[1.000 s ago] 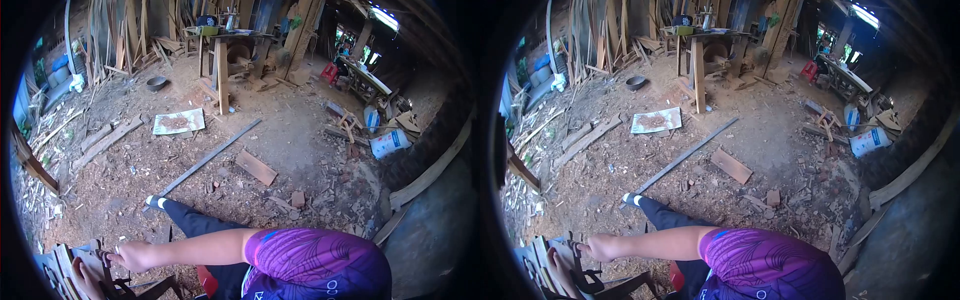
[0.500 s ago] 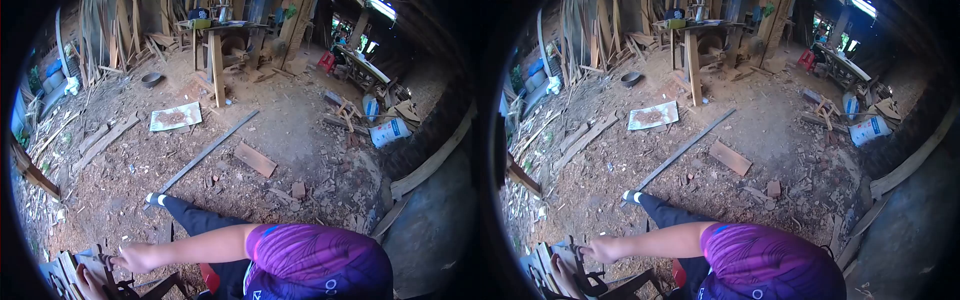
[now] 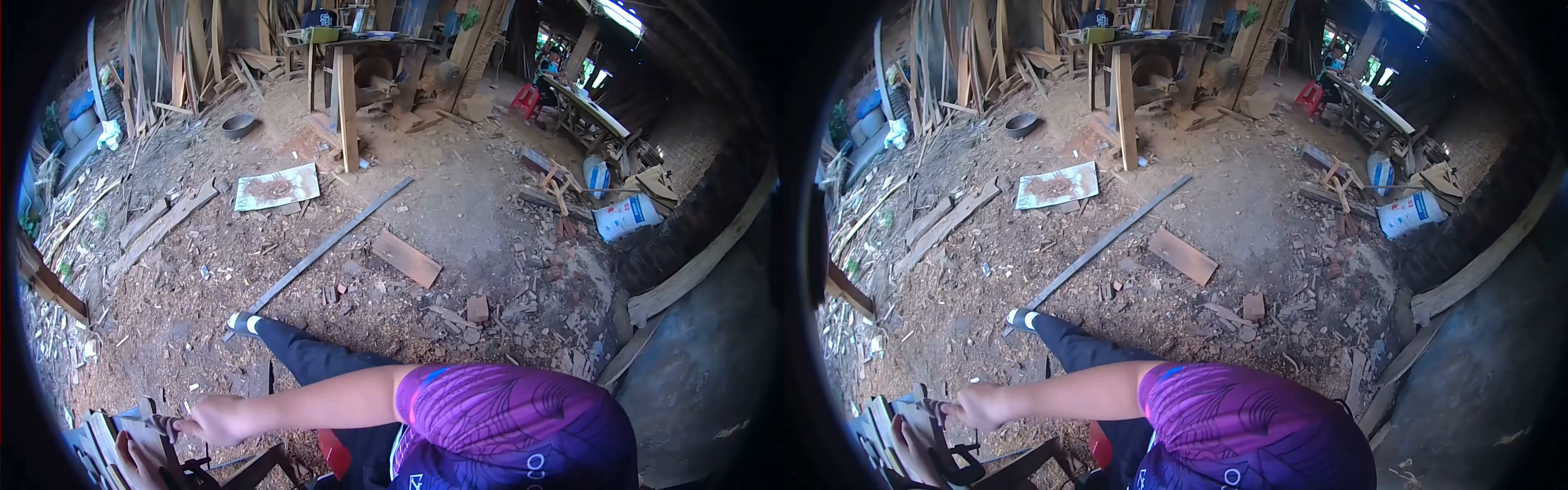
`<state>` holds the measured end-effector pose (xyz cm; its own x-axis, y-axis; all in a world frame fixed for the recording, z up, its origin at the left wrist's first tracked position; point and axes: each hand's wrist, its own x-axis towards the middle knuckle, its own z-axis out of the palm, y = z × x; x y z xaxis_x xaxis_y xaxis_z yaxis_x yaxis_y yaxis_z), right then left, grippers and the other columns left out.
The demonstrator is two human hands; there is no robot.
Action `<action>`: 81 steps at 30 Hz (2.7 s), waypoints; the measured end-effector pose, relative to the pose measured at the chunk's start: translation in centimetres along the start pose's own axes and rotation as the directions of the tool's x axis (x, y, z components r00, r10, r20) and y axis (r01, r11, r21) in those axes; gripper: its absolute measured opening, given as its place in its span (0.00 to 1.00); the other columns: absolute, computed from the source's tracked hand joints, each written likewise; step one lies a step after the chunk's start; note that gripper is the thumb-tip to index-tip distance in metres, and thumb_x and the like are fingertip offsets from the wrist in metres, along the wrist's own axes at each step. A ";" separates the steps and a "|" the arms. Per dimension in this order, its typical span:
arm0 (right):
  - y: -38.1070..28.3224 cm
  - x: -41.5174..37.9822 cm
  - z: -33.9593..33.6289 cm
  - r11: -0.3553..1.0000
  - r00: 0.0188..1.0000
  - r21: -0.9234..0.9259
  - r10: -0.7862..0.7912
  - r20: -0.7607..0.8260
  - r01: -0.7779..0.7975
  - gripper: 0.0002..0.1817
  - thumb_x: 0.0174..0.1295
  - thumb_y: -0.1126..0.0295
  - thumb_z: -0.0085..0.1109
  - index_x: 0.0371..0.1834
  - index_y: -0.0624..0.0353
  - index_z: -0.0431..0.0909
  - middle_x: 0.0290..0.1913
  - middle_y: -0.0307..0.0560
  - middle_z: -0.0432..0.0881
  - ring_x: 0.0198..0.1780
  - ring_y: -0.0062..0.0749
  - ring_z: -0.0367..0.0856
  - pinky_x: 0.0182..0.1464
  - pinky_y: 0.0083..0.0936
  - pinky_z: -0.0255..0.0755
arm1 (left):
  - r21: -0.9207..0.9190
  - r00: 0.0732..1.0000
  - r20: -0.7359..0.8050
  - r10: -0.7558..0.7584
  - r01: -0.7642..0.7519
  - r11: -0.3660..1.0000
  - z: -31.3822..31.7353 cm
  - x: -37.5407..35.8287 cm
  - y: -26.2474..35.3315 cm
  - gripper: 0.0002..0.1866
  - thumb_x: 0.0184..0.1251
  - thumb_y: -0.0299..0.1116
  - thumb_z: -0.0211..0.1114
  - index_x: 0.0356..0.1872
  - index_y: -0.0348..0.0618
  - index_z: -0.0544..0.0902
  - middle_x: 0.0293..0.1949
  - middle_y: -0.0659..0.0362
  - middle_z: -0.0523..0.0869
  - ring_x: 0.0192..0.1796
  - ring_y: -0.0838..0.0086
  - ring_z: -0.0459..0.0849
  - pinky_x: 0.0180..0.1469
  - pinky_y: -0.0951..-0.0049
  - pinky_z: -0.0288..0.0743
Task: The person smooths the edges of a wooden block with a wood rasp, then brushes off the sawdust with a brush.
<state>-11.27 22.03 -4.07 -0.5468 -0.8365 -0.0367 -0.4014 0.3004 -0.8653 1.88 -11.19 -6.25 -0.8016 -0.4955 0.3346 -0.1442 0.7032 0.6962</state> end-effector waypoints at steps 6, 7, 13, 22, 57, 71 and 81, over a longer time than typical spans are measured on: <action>3.3 -5.8 -1.9 0.992 0.990 0.092 0.079 0.116 -0.090 0.43 0.86 0.42 0.36 0.13 0.60 0.72 0.15 0.54 0.75 0.18 0.50 0.77 0.31 0.49 0.74 | 0.042 0.999 -0.025 0.043 -0.042 0.998 0.2 0.8 -3.5 0.19 0.85 0.34 0.57 0.65 0.31 0.81 0.60 0.48 0.87 0.65 0.62 0.83 0.73 0.65 0.70; 3.7 -6.0 -1.5 0.993 0.992 0.084 0.075 0.104 -0.084 0.43 0.85 0.42 0.37 0.13 0.62 0.73 0.16 0.56 0.77 0.19 0.52 0.79 0.33 0.50 0.76 | 0.041 0.999 -0.015 0.044 -0.043 0.998 0.2 0.8 -3.7 0.18 0.85 0.34 0.57 0.64 0.31 0.82 0.60 0.48 0.87 0.65 0.62 0.84 0.73 0.65 0.71; 0.5 -1.4 -0.7 0.997 0.996 0.050 0.059 0.060 -0.062 0.44 0.85 0.42 0.36 0.13 0.63 0.71 0.16 0.58 0.77 0.20 0.56 0.81 0.34 0.51 0.76 | -0.010 0.995 -0.047 -0.083 0.083 0.996 0.9 -2.0 12.0 0.21 0.82 0.40 0.61 0.58 0.30 0.86 0.67 0.42 0.84 0.67 0.54 0.81 0.74 0.62 0.69; 3.7 -8.9 -3.7 0.996 0.991 -0.016 0.093 0.099 -0.092 0.40 0.85 0.44 0.39 0.19 0.64 0.77 0.19 0.61 0.80 0.24 0.60 0.84 0.36 0.53 0.78 | -0.009 0.999 -0.044 0.017 -0.017 1.000 0.2 0.0 -2.1 0.18 0.85 0.34 0.57 0.64 0.31 0.82 0.59 0.50 0.88 0.63 0.65 0.84 0.71 0.68 0.72; 0.6 -1.1 -1.3 0.983 0.999 -0.177 0.048 -0.018 -0.050 0.30 0.85 0.45 0.38 0.63 0.63 0.75 0.36 0.68 0.85 0.45 0.70 0.86 0.47 0.51 0.76 | 0.022 0.943 -0.307 -0.127 0.141 0.990 2.6 -2.8 12.6 0.15 0.69 0.35 0.65 0.49 0.35 0.87 0.50 0.45 0.87 0.58 0.51 0.82 0.66 0.57 0.75; 0.3 0.3 0.6 0.803 0.905 -0.503 -0.417 -0.089 0.320 0.25 0.75 0.72 0.50 0.73 0.71 0.68 0.50 0.74 0.84 0.48 0.70 0.86 0.47 0.57 0.82 | 0.048 0.928 -0.348 -0.131 0.157 0.986 2.8 -2.6 12.8 0.14 0.68 0.36 0.65 0.47 0.38 0.88 0.50 0.45 0.87 0.58 0.49 0.83 0.65 0.54 0.76; 0.2 -3.8 -0.9 0.790 0.967 -0.592 -0.245 -0.071 0.157 0.12 0.76 0.71 0.50 0.55 0.65 0.76 0.32 0.71 0.85 0.37 0.72 0.86 0.38 0.63 0.77 | 0.067 0.923 -0.372 -0.098 0.132 0.989 3.3 -2.8 12.2 0.14 0.68 0.39 0.65 0.46 0.40 0.88 0.50 0.46 0.86 0.57 0.49 0.82 0.63 0.53 0.76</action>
<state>-9.95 25.75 -3.66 -0.4821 -0.8501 0.2121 -0.8383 0.3771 -0.3938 0.39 0.51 -0.78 -0.5102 -0.7158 0.4769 -0.2870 0.6644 0.6901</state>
